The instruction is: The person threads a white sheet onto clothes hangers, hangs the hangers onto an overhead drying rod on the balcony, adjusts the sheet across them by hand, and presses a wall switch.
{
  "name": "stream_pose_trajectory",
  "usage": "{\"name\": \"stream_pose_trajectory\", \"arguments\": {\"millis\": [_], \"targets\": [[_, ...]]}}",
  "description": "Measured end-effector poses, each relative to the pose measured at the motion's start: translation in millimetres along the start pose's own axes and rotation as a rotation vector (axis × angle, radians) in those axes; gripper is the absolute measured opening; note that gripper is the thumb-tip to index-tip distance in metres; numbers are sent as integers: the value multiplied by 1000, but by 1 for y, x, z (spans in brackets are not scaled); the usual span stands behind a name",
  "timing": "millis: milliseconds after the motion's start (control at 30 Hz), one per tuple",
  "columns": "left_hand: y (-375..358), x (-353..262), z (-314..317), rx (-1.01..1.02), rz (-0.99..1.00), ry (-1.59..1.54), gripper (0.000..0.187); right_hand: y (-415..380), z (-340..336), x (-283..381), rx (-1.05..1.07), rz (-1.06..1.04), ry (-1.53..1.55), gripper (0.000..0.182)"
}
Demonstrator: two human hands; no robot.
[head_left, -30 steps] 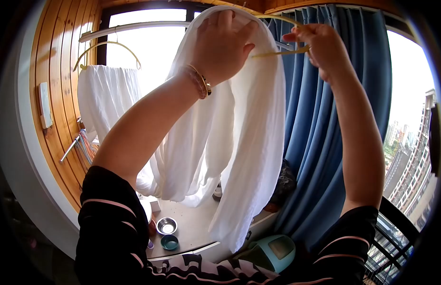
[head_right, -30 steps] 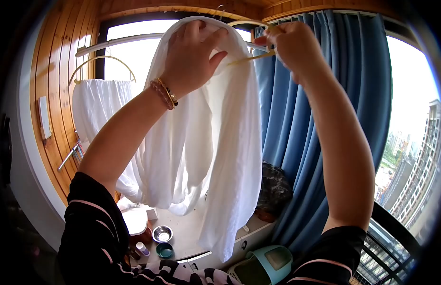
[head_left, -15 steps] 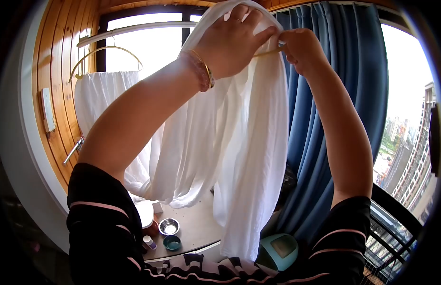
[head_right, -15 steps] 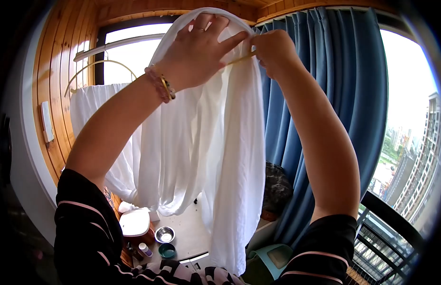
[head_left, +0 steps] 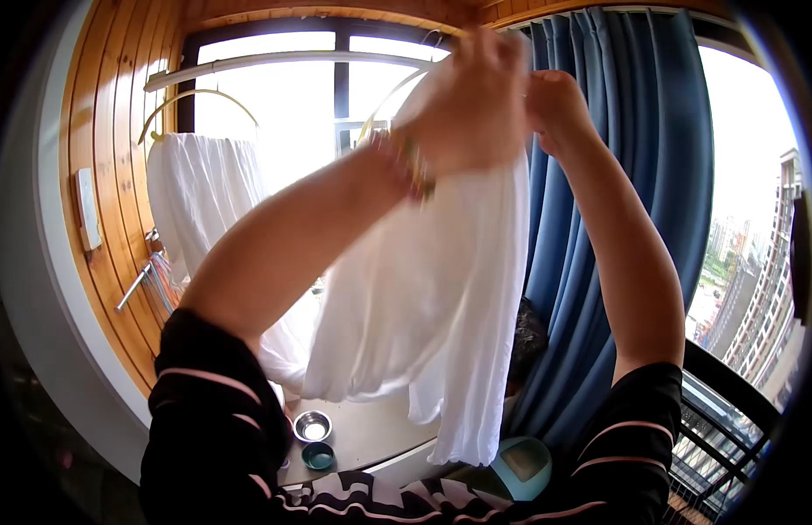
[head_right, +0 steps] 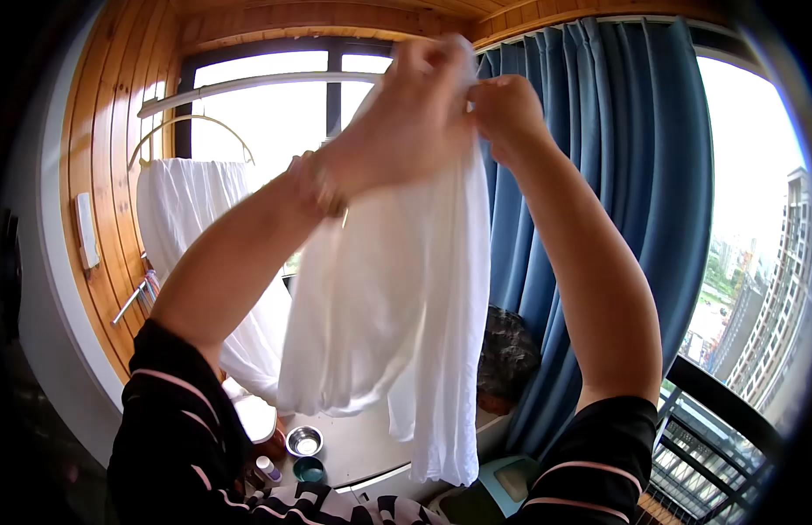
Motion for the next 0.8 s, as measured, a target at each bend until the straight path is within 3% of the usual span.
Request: {"name": "stream_pose_trajectory", "arguments": {"millis": [33,100,133,167,233,267,333,367,400,500,533,633,667,700,767,800], "targets": [[-20,-33,-24,107,184,-219,61,4,-13,-5,-52,-48,37,11],[-60,-73,-49,123,689,-529,63,19,-23,-7,94,45,189,21],[-75,-78,-51,507,665,-800,58,12,-25,9,50,-20,152,21],[-93,-78,-55,896,618,-1061,54,4,-28,22,3,-88,117,21],[-105,-41,-36,965,432,-1338,33,4,-38,37,68,-130,63,21],[-99,-9,-15,806,38,-1412,29,5,-38,41,105,-151,36,20],[-87,78,19,386,-511,-863,24,1,-33,49,96,-153,11,21],[-97,114,43,441,-793,-740,31,0,-29,51,92,-155,-1,21],[-99,125,54,556,-891,-675,40,3,-28,50,126,-172,-59,21],[-103,101,78,589,-860,-950,45,-7,-18,51,120,-180,-143,20],[-101,91,79,712,-863,-878,43,-5,-17,45,145,-151,-151,20],[-93,97,76,551,-632,-1280,35,-12,-15,35,137,-166,-231,20],[-87,106,71,560,-554,-1317,24,-15,-17,34,131,-170,-239,20],[-81,120,95,466,-822,-1848,19,-19,-18,32,123,-176,-246,20],[-72,134,88,404,-1063,-1757,20,-26,-17,29,125,-182,-255,20],[-67,143,91,380,-1041,-1668,20,-29,-15,29,134,-184,-254,20]]}}
Point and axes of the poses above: each hand's wrist, its own y-axis towards the middle knuckle, its own z-axis out of the palm, x = y × z, the point moved 6 cm from there along y, towards the middle knuckle, and after that the axes turned 13 degrees about y, right-handed, at the moved point
